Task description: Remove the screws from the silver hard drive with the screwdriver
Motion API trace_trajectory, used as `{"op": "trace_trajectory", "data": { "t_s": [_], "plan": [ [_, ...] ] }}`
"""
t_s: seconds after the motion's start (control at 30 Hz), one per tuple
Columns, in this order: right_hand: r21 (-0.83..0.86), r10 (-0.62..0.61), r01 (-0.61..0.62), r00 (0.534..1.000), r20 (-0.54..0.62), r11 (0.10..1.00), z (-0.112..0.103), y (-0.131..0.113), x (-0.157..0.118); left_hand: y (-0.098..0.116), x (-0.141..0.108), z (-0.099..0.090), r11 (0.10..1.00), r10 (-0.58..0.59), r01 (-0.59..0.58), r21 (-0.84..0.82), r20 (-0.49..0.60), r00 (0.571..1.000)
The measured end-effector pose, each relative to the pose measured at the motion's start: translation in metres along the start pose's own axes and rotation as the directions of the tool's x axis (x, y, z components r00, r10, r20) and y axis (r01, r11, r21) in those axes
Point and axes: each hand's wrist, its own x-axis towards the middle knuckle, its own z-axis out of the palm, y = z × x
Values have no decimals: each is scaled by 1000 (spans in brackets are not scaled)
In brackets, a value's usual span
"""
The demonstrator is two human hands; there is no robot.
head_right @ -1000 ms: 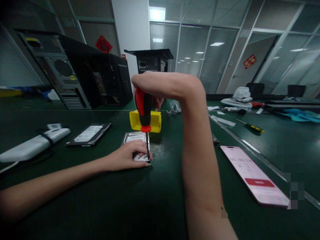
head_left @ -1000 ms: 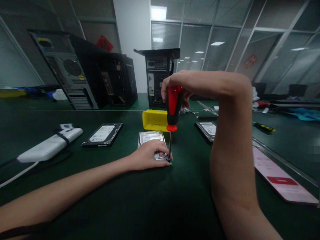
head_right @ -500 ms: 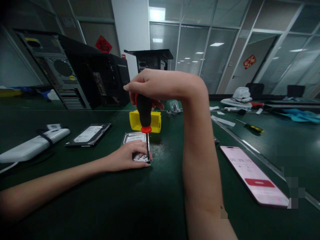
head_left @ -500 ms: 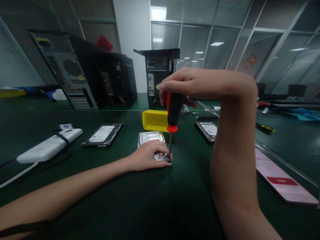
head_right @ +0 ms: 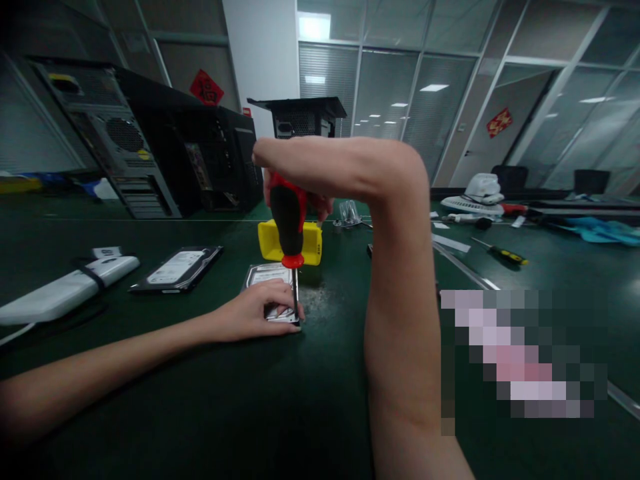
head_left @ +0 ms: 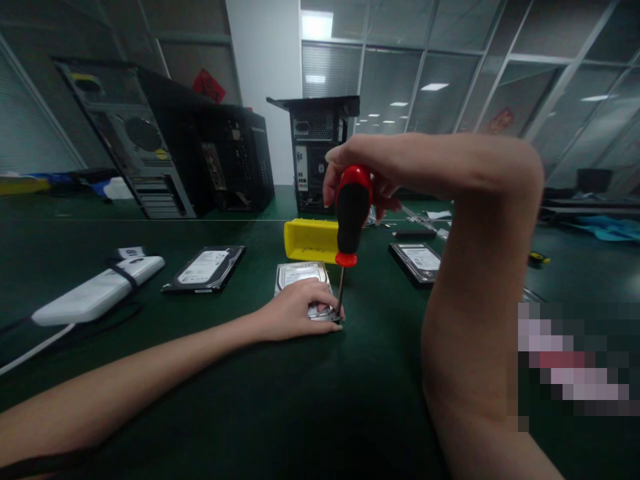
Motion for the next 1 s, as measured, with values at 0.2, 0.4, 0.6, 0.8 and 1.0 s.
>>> {"op": "trace_trajectory", "data": {
  "t_s": [0.2, 0.4, 0.6, 0.8, 1.0],
  "plan": [
    [32, -122, 119, 987, 108, 992, 0, 1, 4, 1, 0, -1, 1000, -9, 9, -9, 10, 1000],
    [-41, -94, 97, 993, 75, 994, -2, 10, 5, 1, -1, -1, 1000, -8, 8, -15, 7, 1000],
    [-36, -34, 36, 997, 69, 999, -4, 15, 9, 2, 0, -1, 1000, -17, 17, -5, 10, 1000],
    [-6, -40, 41, 994, 104, 999, -4, 5, 7, -1, 0, 1, 1000, 4, -4, -11, 1, 1000],
    [108, -119, 110, 989, 84, 988, -1, 6, 4, 0, 0, 0, 1000, -12, 12, -12, 10, 1000]
  ]
}}
